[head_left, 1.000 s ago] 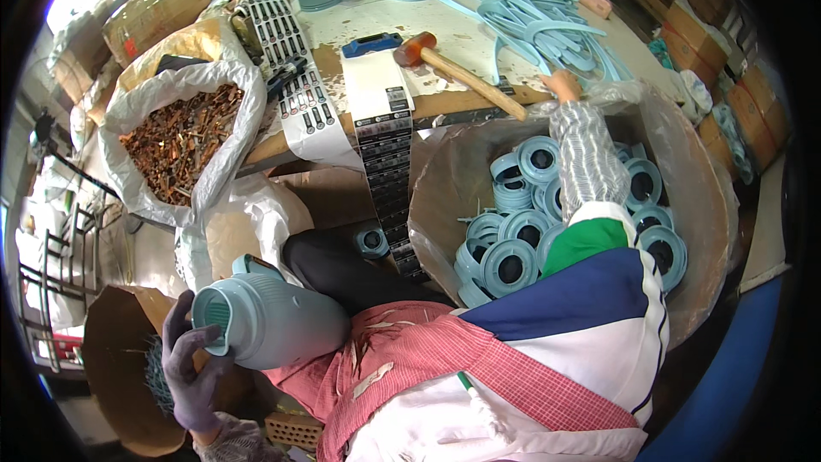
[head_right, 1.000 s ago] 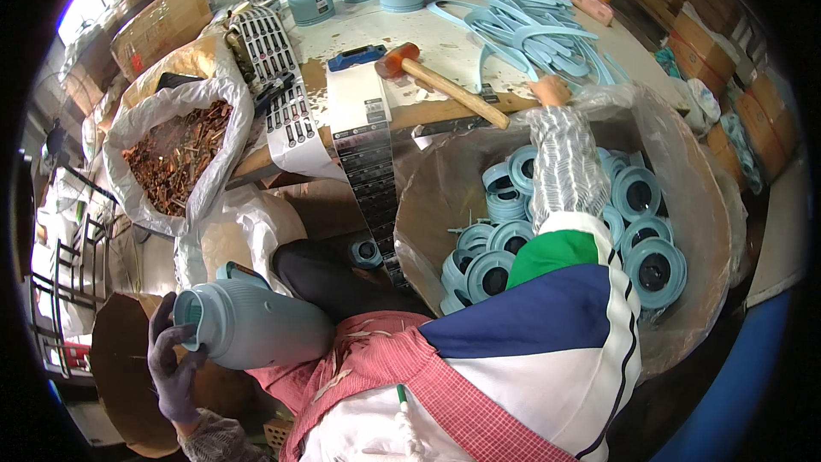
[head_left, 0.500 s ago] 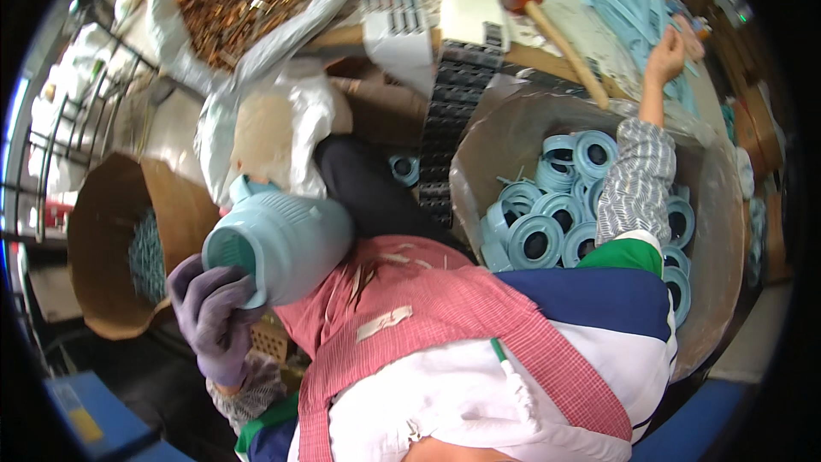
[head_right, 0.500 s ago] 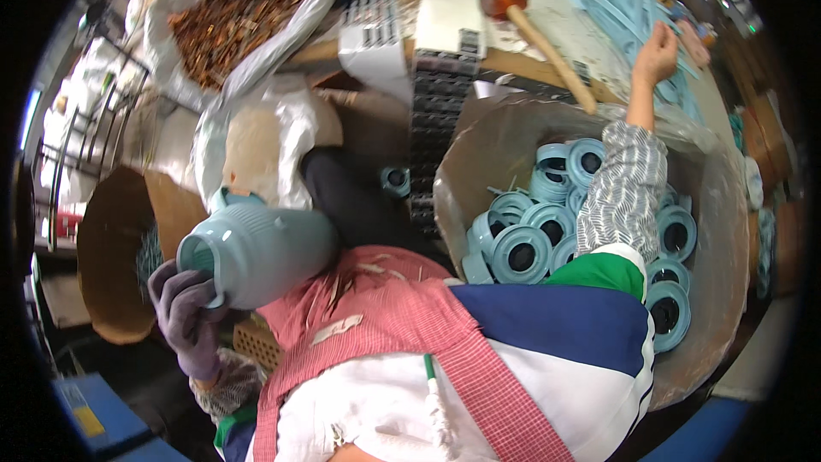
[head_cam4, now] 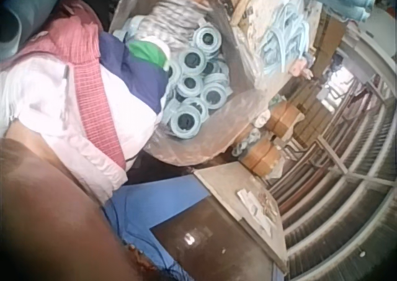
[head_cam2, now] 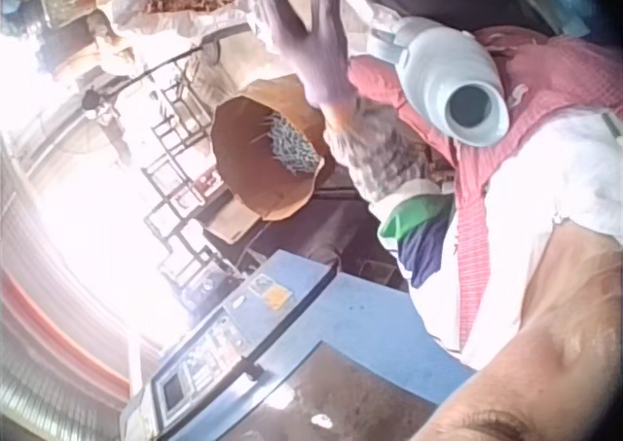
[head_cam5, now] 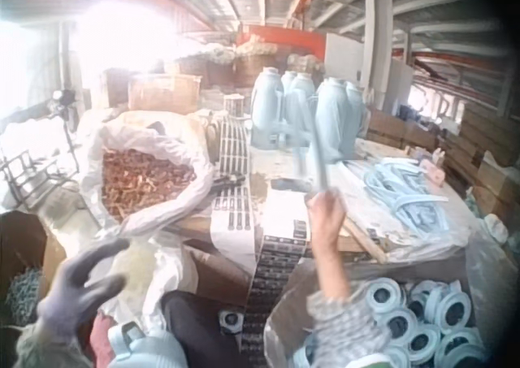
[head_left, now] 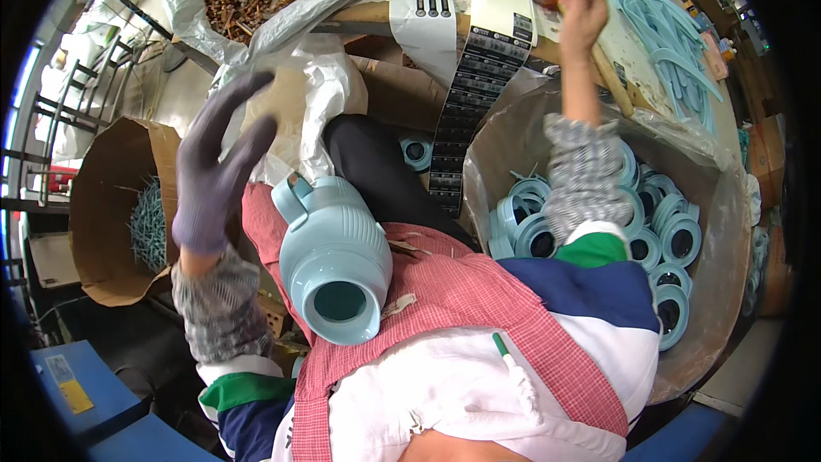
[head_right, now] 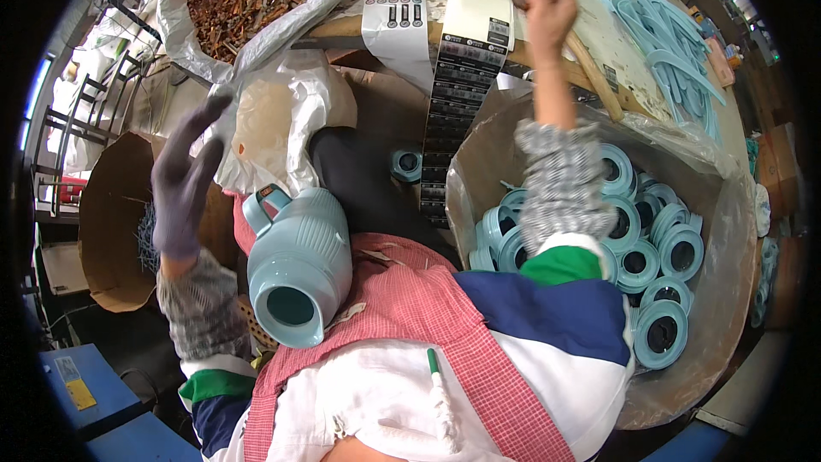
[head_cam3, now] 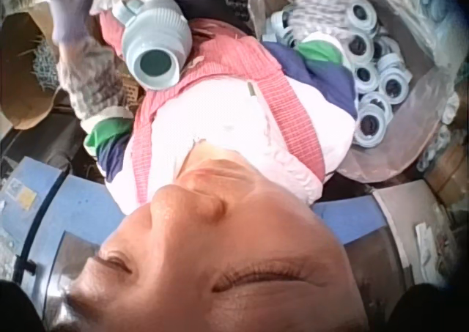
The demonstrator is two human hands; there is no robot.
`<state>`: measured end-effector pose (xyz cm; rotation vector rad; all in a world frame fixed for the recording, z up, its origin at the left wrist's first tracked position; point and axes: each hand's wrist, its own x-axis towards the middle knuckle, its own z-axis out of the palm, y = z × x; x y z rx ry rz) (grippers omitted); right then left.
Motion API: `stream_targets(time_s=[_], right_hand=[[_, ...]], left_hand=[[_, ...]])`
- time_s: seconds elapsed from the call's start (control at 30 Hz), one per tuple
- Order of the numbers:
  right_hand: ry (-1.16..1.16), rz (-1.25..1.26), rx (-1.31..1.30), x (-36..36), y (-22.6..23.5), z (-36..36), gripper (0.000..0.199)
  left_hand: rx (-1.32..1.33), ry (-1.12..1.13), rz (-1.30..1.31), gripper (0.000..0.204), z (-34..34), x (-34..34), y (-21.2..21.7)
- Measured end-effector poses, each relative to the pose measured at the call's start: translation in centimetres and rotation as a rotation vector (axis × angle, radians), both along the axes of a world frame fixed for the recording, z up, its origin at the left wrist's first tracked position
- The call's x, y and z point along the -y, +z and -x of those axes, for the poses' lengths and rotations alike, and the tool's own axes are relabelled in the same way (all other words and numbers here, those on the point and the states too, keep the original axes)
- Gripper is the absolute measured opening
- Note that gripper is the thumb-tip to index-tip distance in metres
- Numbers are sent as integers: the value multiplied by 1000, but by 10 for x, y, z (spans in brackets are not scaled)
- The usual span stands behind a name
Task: The person repeatedly assembles light-blue plastic watering cans by inserting a small metal piece into the spout, attaching a handle, and placing the completed unit aside. The person handles multiple cans one at a time, using hands and a small metal insert.
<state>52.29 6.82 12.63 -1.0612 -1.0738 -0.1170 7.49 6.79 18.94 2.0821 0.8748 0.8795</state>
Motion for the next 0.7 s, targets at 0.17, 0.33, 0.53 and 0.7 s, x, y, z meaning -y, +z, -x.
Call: stream_targets(time_s=[0.17, 0.33, 0.53, 0.7], right_hand=[[705, -153, -253, 17, -24, 148, 39], [1353, 38, -606, 57, -59, 232, 31], [1174, 334, -821, 83, -49, 251, 17], [1316, 466, -872, 78, -50, 270, 16]], left_hand=[[259, -105, -10, 69, -58, -47, -32], [336, 179, 326, 47, -64, -14, -16], [125, 389, 518, 35, -17, 54, -19], [226, 455, 525, 27, 17, 78, -45]])
